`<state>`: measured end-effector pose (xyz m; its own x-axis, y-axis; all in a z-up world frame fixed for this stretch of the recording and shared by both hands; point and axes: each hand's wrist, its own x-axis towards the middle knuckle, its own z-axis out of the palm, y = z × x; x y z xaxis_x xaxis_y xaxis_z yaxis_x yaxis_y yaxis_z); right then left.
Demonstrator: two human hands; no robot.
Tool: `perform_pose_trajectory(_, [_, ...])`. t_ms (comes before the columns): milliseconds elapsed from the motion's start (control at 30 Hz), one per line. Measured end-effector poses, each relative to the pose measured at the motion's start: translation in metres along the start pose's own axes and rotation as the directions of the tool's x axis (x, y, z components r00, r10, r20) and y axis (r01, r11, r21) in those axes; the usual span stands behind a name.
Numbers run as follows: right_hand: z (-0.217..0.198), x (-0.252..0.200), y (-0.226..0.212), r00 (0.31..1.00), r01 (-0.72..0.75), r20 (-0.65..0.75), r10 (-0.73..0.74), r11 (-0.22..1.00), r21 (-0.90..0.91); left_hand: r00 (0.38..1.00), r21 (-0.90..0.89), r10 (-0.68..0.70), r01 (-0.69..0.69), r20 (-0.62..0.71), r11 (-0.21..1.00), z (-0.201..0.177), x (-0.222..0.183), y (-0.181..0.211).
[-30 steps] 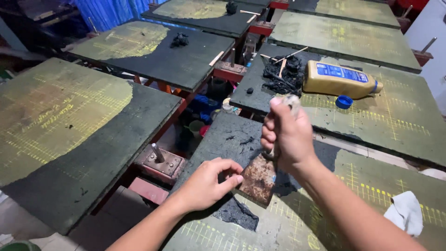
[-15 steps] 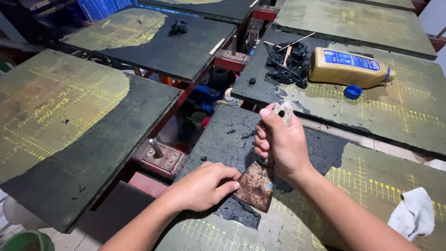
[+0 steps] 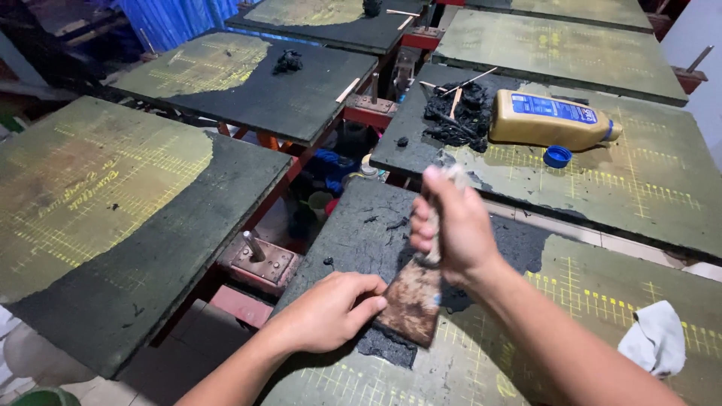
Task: Scraping dried ink or adhesive residue from a screen printing board using a metal putty knife.
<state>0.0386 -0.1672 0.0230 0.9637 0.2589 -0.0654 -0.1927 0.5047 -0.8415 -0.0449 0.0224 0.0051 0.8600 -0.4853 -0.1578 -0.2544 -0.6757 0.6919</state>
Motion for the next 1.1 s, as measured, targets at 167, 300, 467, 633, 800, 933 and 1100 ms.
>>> perform_pose_trajectory(167, [-0.001,-0.005,-0.040,0.999,0.030,-0.035,-0.028,0.997,0.066,0.999,0.014,0.050,-0.050,0.008,0.999,-0.022,-0.006,0.039])
perform_pose_trajectory(300, [-0.006,-0.002,-0.035,0.993,0.093,-0.065,-0.099,0.991,-0.099,0.986,0.140,0.114,-0.131,0.122,0.982,-0.035,0.007,0.051])
perform_pose_trajectory(467, [-0.004,-0.008,-0.039,0.996,0.044,-0.069,-0.055,0.988,-0.148,0.961,0.261,0.081,-0.152,0.264,0.953,-0.028,0.018,0.030])
perform_pose_trajectory(633, [-0.012,-0.002,-0.032,0.998,-0.018,-0.068,0.008,0.990,-0.142,0.896,0.394,-0.032,-0.162,0.443,0.904,-0.015,-0.003,0.036])
perform_pose_trajectory(800, [-0.013,0.001,-0.024,0.992,-0.097,-0.099,0.080,0.978,-0.185,0.900,0.454,0.070,-0.282,0.430,0.845,-0.003,-0.005,0.022])
perform_pose_trajectory(933, [-0.016,-0.004,-0.031,0.997,-0.076,-0.042,0.067,0.963,-0.260,0.895,0.424,0.087,-0.291,0.438,0.858,-0.009,-0.006,0.024])
perform_pose_trajectory(1100, [-0.007,-0.014,-0.032,0.998,0.013,0.067,0.008,0.954,-0.299,0.889,0.406,0.096,-0.297,0.447,0.864,-0.007,0.002,0.024])
